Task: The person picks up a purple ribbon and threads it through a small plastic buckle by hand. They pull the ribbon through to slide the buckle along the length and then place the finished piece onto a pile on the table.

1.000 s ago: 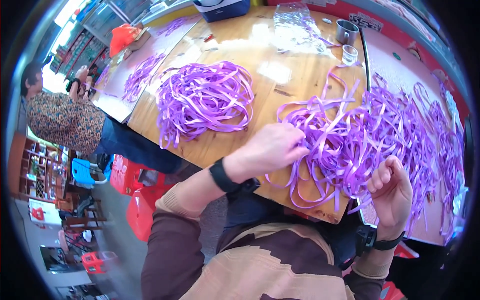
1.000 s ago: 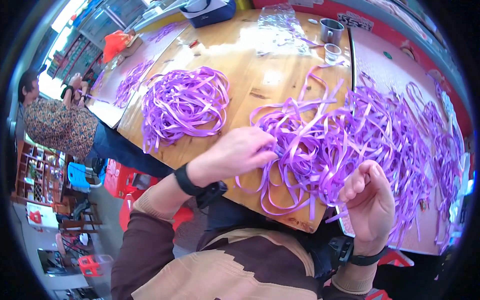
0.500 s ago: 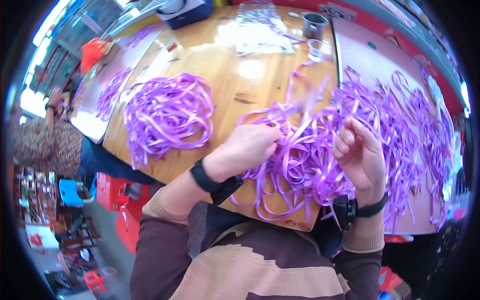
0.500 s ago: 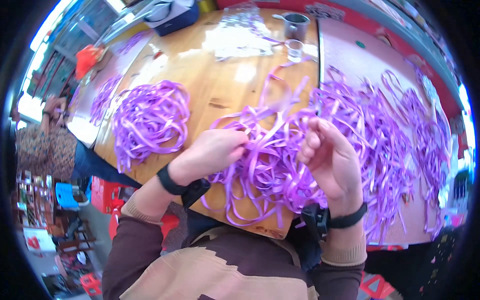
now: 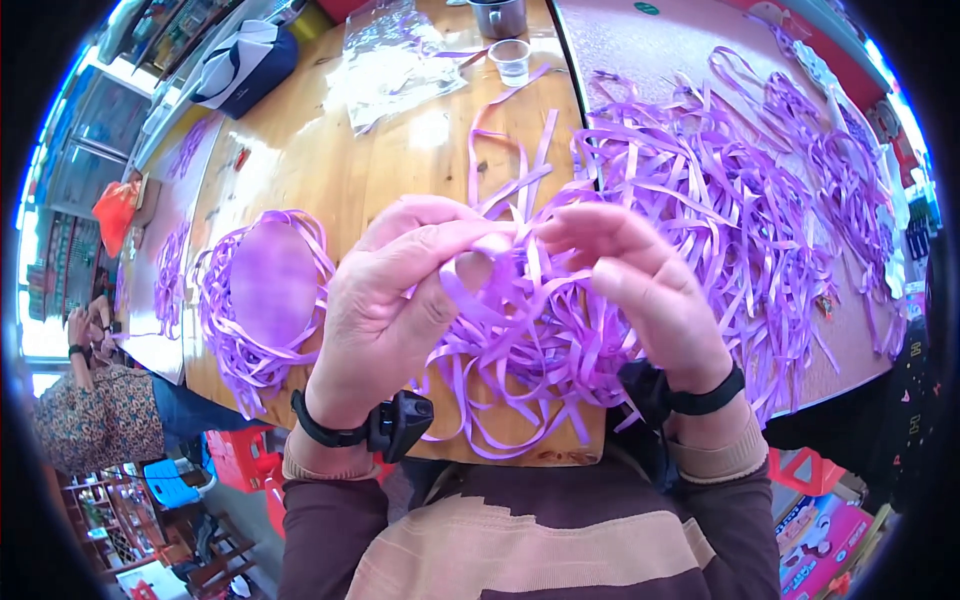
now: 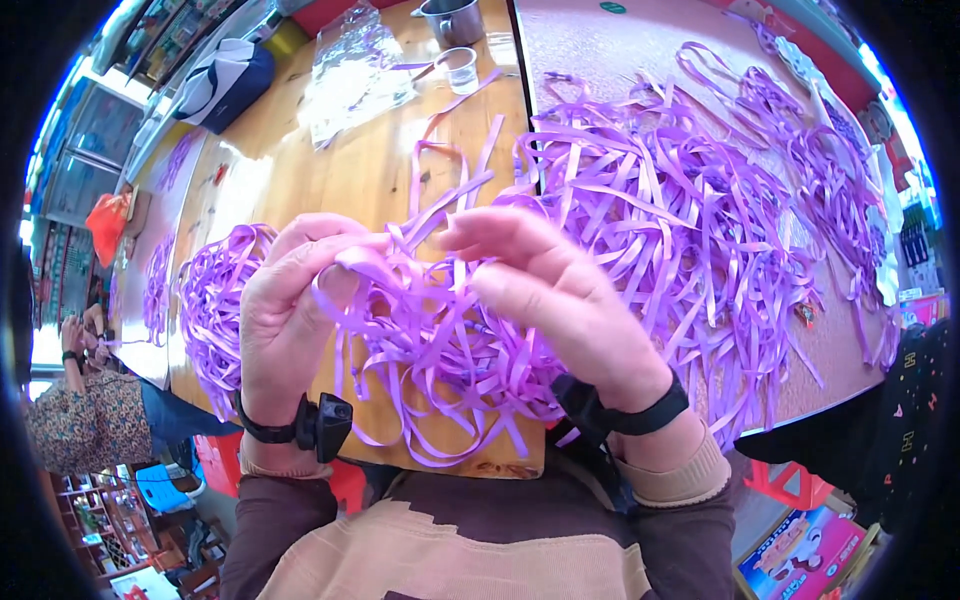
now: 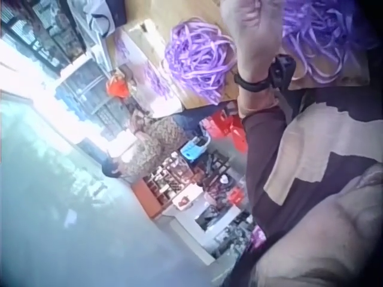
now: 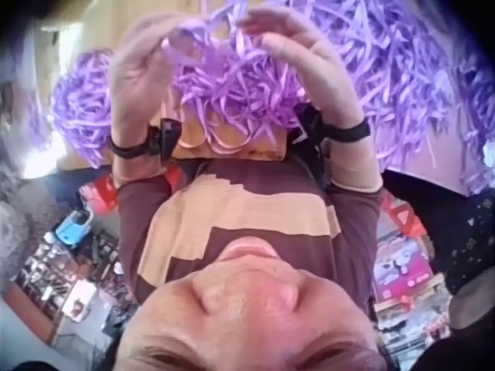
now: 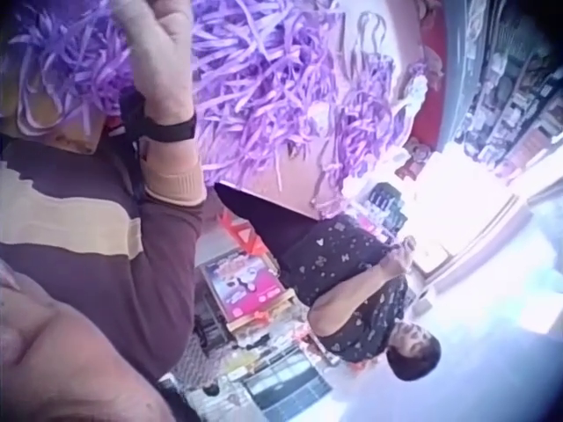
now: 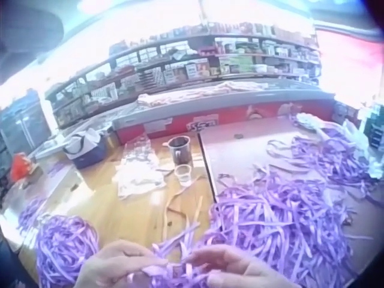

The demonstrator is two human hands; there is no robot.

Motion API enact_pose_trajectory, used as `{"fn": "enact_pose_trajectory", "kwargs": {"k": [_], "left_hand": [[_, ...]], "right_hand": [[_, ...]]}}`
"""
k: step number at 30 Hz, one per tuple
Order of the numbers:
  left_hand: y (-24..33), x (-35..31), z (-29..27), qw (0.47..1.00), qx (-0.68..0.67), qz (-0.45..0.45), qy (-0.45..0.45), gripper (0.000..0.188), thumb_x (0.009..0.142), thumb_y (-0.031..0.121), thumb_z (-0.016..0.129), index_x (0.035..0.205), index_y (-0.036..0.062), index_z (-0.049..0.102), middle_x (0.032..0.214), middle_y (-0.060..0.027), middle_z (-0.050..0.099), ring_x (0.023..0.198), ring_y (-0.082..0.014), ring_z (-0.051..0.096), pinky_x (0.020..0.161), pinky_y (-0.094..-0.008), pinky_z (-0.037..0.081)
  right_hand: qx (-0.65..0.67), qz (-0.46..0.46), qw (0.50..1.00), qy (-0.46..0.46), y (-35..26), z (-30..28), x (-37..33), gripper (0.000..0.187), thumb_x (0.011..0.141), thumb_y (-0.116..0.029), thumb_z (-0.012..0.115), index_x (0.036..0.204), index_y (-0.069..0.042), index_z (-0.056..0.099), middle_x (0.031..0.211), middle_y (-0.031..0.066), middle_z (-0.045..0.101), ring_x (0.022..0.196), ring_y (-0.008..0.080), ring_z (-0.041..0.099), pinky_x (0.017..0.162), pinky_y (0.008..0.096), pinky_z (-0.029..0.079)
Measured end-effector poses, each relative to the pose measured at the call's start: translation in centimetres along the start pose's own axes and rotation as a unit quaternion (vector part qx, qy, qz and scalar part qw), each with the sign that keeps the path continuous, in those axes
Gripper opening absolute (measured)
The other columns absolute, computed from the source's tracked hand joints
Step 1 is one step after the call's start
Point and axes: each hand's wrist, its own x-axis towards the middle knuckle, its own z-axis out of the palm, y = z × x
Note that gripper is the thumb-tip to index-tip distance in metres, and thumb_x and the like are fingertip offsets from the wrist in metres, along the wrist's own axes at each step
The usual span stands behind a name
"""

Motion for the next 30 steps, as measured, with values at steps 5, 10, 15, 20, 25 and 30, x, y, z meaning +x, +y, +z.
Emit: {"fn": "enact_pose_trajectory", "kwargs": {"k": [5, 10, 15, 20, 25, 30], "left_hand": [[0.8, 1.6, 1.1, 0.993, -0.116, 0.006, -0.023, 0.021, 0.084, 0.014, 0.054, 0.099, 0.0005, 0.059, 0.089, -0.0093, 0.058, 0.08, -0.0141, 0.055, 0.07, -0.0253, 0.044], [2.0, 1.6, 0.2, 0.96, -0.249, -0.067, 0.108, 0.022, 0.089, 0.017, 0.046, 0.095, -0.0018, 0.057, 0.089, -0.0121, 0.059, 0.07, -0.0142, 0.057, 0.064, -0.0244, 0.045], [1.9, 1.4, -0.3, 0.959, -0.226, -0.062, 0.16, 0.022, 0.089, 0.018, 0.046, 0.092, -0.0001, 0.056, 0.076, -0.0069, 0.058, 0.059, -0.0108, 0.05, 0.055, -0.0213, 0.039], [-0.2, -1.3, -1.1, 0.972, -0.145, -0.171, 0.073, 0.019, 0.086, 0.015, 0.049, 0.094, -0.0006, 0.058, 0.077, -0.0041, 0.057, 0.067, -0.0085, 0.052, 0.061, -0.0207, 0.041], [-1.5, -2.6, 0.0, 0.984, 0.138, -0.083, -0.068, 0.016, 0.082, 0.009, 0.053, 0.095, -0.0005, 0.058, 0.081, -0.0043, 0.055, 0.072, -0.0083, 0.051, 0.066, -0.0202, 0.041], [2.6, -0.5, 3.2, 0.996, -0.086, -0.017, -0.008, 0.025, 0.08, 0.013, 0.057, 0.102, 0.0006, 0.054, 0.091, -0.0088, 0.058, 0.082, -0.0144, 0.054, 0.072, -0.0256, 0.043]], "right_hand": [[0.024, 0.053, 0.994, -0.097, -0.1, 0.8, -0.9, 0.037, 0.079, -0.007, 0.058, 0.114, -0.001, 0.046, 0.106, 0.0053, 0.053, 0.098, 0.0123, 0.049, 0.088, 0.0272, 0.037], [0.009, 0.081, 0.99, -0.116, -0.9, -0.1, -0.3, 0.019, 0.08, -0.006, 0.057, 0.097, 0.001, 0.056, 0.088, 0.0009, 0.058, 0.08, 0.0067, 0.054, 0.072, 0.0213, 0.043], [0.034, -0.06, 0.997, 0.034, -2.2, -1.7, -1.0, 0.012, 0.081, -0.009, 0.054, 0.089, 0.0, 0.055, 0.073, 0.0064, 0.059, 0.064, 0.0112, 0.056, 0.061, 0.022, 0.044], [0.13, -0.242, 0.957, 0.098, -5.1, -3.4, -2.0, 0.017, 0.089, -0.019, 0.042, 0.093, -0.005, 0.051, 0.057, -0.0022, 0.036, 0.045, 0.0066, 0.032, 0.046, 0.0218, 0.027], [0.28, -0.331, 0.9, 0.031, -10.1, -4.3, -4.2, 0.021, 0.091, -0.017, 0.039, 0.1, -0.003, 0.052, 0.06, -0.0031, 0.039, 0.049, 0.0065, 0.035, 0.05, 0.0218, 0.029], [0.257, -0.261, 0.929, 0.051, -10.2, 2.1, -2.7, 0.021, 0.09, -0.016, 0.041, 0.101, -0.002, 0.052, 0.066, -0.0009, 0.05, 0.058, 0.0095, 0.048, 0.055, 0.0227, 0.038]]}}
